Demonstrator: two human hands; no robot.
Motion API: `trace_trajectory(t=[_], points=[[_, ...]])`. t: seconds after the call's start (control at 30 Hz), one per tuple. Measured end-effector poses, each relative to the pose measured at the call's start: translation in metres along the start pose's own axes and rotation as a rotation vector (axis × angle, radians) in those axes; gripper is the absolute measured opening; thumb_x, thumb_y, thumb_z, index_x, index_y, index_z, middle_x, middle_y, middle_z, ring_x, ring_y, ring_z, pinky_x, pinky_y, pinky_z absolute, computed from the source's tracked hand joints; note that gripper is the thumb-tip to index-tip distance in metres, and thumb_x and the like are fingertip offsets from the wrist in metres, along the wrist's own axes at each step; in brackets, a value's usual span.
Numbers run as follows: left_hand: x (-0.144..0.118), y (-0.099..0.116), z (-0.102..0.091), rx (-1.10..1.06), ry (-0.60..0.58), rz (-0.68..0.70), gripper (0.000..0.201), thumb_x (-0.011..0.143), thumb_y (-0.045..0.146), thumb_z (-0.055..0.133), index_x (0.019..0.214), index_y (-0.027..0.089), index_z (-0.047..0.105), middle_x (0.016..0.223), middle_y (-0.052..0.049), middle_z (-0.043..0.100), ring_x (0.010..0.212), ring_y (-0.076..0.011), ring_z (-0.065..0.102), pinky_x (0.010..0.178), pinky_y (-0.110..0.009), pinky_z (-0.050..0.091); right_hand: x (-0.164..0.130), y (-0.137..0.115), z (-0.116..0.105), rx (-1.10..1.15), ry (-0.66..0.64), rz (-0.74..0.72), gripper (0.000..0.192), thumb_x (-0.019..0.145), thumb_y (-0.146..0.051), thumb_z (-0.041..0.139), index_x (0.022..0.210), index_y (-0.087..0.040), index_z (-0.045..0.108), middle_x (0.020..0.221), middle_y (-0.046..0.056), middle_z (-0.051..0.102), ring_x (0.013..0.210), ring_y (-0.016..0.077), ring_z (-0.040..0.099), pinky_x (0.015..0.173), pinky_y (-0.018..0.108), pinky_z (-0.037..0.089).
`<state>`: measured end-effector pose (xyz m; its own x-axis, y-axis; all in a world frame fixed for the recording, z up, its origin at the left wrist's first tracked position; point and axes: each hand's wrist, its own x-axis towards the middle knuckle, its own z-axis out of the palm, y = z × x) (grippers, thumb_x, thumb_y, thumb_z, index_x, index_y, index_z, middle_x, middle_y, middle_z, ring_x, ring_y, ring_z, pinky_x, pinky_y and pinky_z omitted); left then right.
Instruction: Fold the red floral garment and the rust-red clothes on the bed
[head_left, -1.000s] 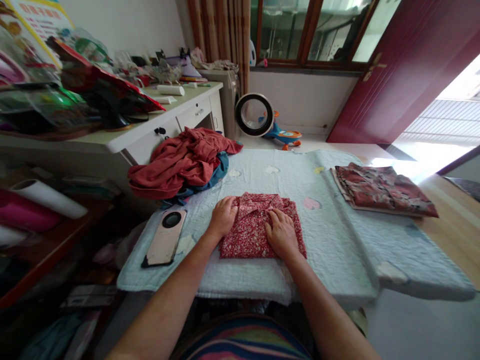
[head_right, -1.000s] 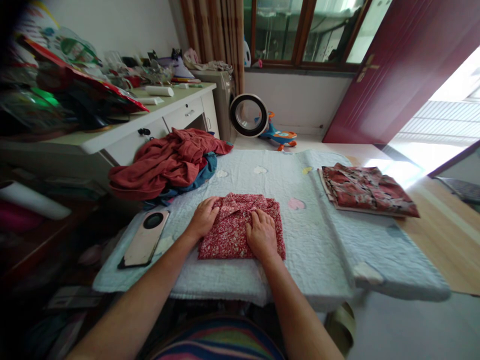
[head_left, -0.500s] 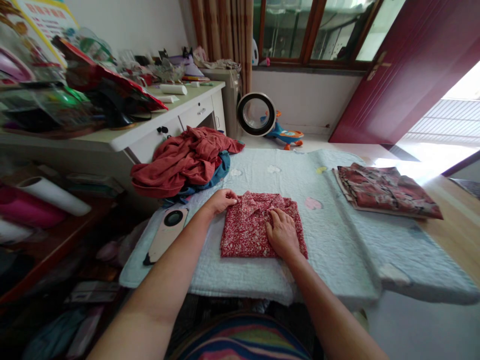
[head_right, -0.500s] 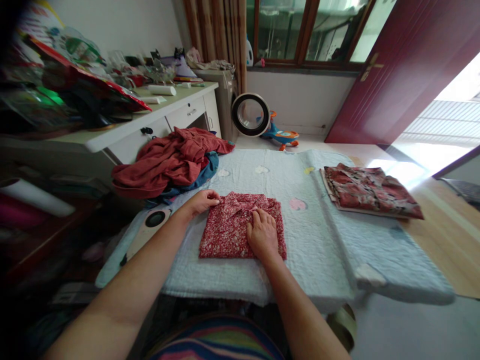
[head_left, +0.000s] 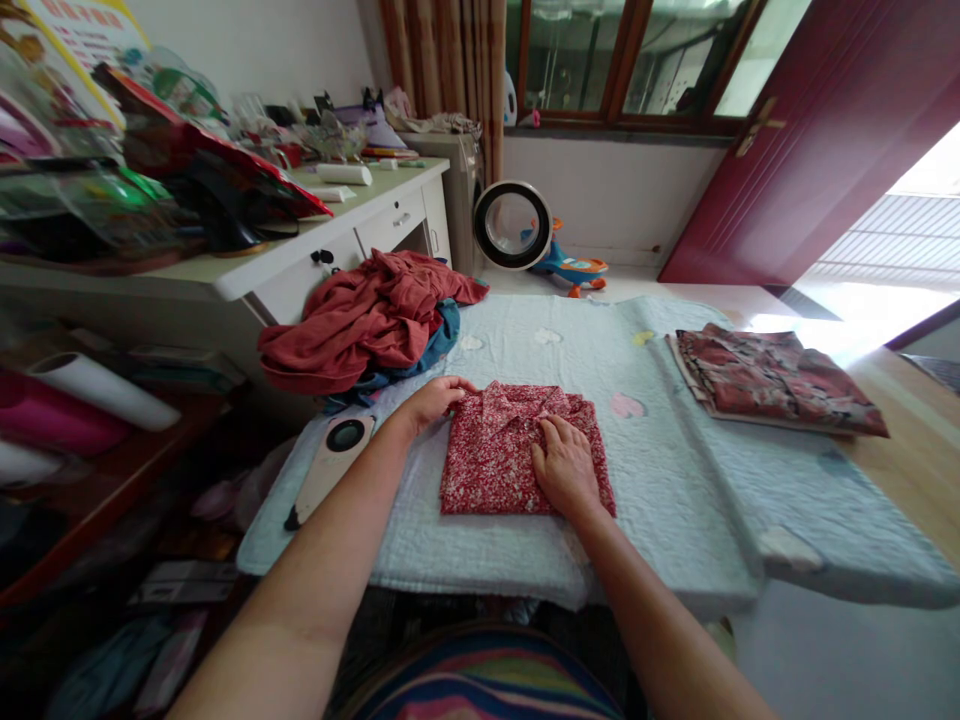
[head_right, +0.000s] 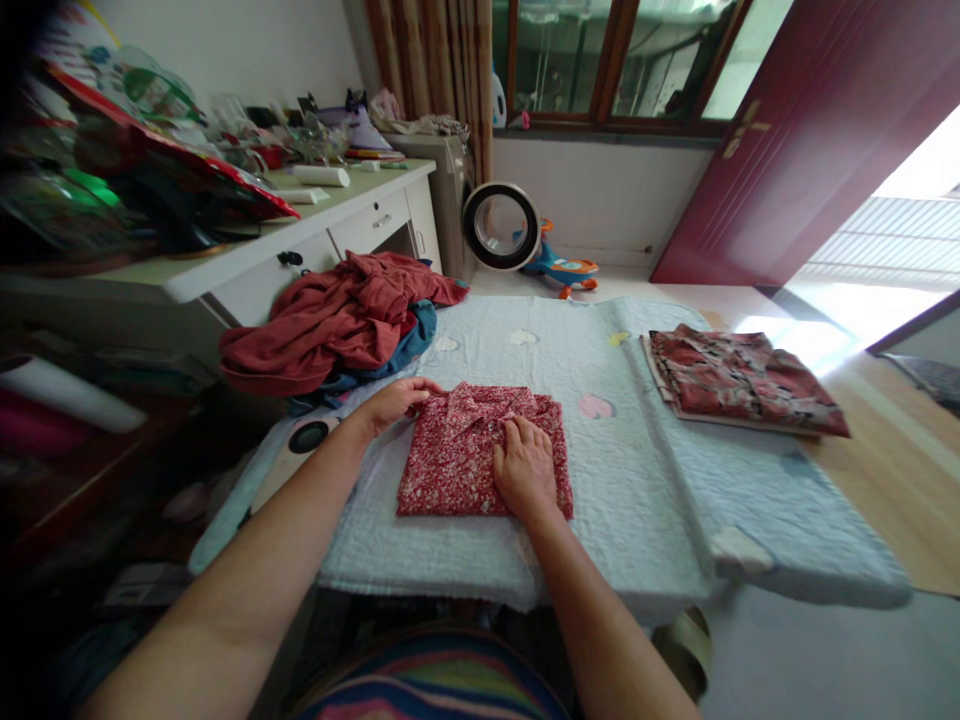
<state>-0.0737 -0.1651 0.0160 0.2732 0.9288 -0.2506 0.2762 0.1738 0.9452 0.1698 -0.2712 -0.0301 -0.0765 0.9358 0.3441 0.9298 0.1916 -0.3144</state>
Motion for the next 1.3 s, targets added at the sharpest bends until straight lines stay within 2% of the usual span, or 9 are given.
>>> trace_trajectory(t=[0.17, 0.33, 0.5, 0.7, 0.9, 1.03, 1.3], points=[[0.001, -0.003, -0.003, 0.050, 0.003, 0.072, 0.029, 0.062, 0.019, 0.064, 0.090, 0.014, 0.069, 0.082, -0.001, 0.068, 0.069, -0.0126, 0.056, 0.065, -0.025, 0.040, 0.000, 0.000, 0.000, -0.001, 0.006, -0.001, 0.038, 0.092, -0.027, 0.049, 0.127, -0.016, 0.057, 0.134, 0.011, 0.057, 0.125, 0.0256, 0.047, 0.110, 0.042, 0.030], [0.006, -0.014, -0.004, 0.098, -0.002, 0.056, 0.027, 0.061, 0.023, 0.066, 0.085, 0.013, 0.069, 0.072, 0.000, 0.065, 0.065, -0.0134, 0.054, 0.064, -0.026, 0.039, 0.000, 0.000, 0.000, 0.002, 0.005, -0.001, 0.038, 0.093, -0.027, 0.048, 0.128, -0.017, 0.056, 0.134, 0.011, 0.057, 0.125, 0.0252, 0.047, 0.110, 0.042, 0.031], [0.011, -0.020, 0.000, 0.148, 0.059, 0.065, 0.020, 0.059, 0.028, 0.066, 0.073, 0.015, 0.065, 0.067, 0.002, 0.061, 0.063, -0.0134, 0.051, 0.063, -0.026, 0.036, 0.000, 0.000, -0.001, -0.011, -0.005, 0.002, 0.038, 0.093, -0.028, 0.049, 0.129, -0.016, 0.057, 0.135, 0.012, 0.056, 0.126, 0.0251, 0.046, 0.110, 0.042, 0.030], [0.012, -0.018, 0.003, 0.086, -0.012, 0.016, 0.030, 0.063, 0.041, 0.069, 0.075, 0.014, 0.063, 0.069, -0.001, 0.063, 0.062, -0.0137, 0.052, 0.063, -0.027, 0.037, 0.000, -0.001, -0.001, -0.011, -0.004, 0.002, 0.039, 0.094, -0.029, 0.048, 0.129, -0.016, 0.056, 0.135, 0.011, 0.056, 0.126, 0.0245, 0.046, 0.111, 0.041, 0.030], [0.020, -0.029, 0.009, 0.261, 0.127, 0.067, 0.018, 0.063, 0.033, 0.064, 0.067, 0.017, 0.058, 0.063, 0.002, 0.059, 0.060, -0.0129, 0.050, 0.061, -0.026, 0.037, 0.000, 0.000, -0.001, -0.002, -0.003, 0.004, 0.039, 0.093, -0.028, 0.048, 0.129, -0.016, 0.056, 0.135, 0.012, 0.056, 0.126, 0.0248, 0.046, 0.111, 0.041, 0.029], [0.020, -0.031, 0.014, 0.374, 0.198, 0.085, 0.020, 0.065, 0.034, 0.066, 0.060, 0.018, 0.055, 0.058, 0.004, 0.055, 0.057, -0.0131, 0.048, 0.057, -0.025, 0.032, 0.000, 0.001, 0.001, 0.013, 0.000, 0.000, 0.038, 0.093, -0.029, 0.048, 0.128, -0.017, 0.056, 0.134, 0.012, 0.056, 0.126, 0.0255, 0.046, 0.110, 0.042, 0.029], [0.019, -0.030, 0.017, 0.479, 0.272, 0.105, 0.017, 0.070, 0.031, 0.061, 0.060, 0.019, 0.056, 0.059, 0.003, 0.057, 0.060, -0.0146, 0.051, 0.059, -0.025, 0.034, 0.000, 0.001, 0.000, 0.022, -0.001, -0.001, 0.038, 0.092, -0.029, 0.048, 0.128, -0.017, 0.056, 0.134, 0.012, 0.056, 0.126, 0.0254, 0.046, 0.110, 0.042, 0.029]])
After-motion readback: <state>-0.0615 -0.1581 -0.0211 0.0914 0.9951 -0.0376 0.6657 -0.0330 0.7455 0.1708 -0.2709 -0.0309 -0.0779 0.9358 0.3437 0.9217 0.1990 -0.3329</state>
